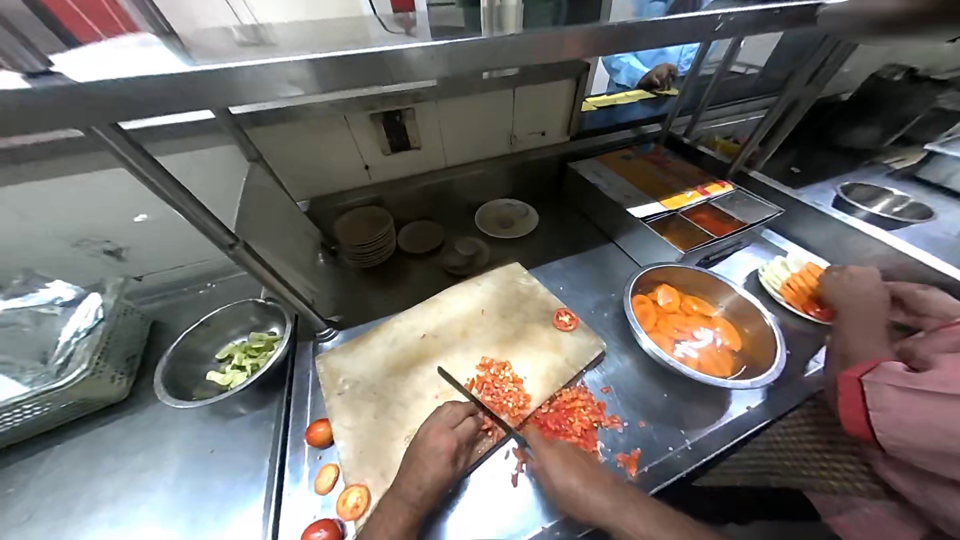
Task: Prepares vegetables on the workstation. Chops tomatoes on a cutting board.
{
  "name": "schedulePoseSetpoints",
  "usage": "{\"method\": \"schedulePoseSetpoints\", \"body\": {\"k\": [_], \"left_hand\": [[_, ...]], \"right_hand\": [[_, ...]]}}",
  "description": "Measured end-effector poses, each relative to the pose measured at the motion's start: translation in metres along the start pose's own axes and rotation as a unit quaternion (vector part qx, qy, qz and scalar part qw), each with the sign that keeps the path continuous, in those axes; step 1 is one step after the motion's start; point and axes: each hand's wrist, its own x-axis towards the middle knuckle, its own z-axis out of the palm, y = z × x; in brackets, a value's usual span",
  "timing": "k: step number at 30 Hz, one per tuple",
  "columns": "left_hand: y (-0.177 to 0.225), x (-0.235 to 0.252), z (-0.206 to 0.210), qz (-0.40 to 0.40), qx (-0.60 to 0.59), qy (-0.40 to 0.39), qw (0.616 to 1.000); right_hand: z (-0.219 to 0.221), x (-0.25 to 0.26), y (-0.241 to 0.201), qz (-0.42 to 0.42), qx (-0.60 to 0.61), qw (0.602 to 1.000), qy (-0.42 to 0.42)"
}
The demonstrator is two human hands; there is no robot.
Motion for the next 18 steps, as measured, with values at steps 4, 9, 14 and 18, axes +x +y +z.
{"method": "schedulePoseSetpoints", "body": {"k": [4,9,14,18], "left_hand": [[-0.001,0.000,0.000,0.007,0.011,0.005,1.000],[-0.004,0.000,0.003,0.019,0.018,0.014,1.000],[-0.004,0.001,-0.001,0.023,0.018,0.012,0.999],[-0.004,-0.001,0.001,0.023,0.020,0.015,0.999]], "right_hand": [[-0.039,-0.032,-0.020,0.012,-0.043,0.998,-0.050],[0.005,-0.007,-0.007,0.017,0.001,1.000,-0.010],[-0.036,-0.026,-0.020,-0.001,-0.043,0.998,-0.041],[0.007,-0.016,-0.010,0.017,0.010,1.000,-0.018]]}}
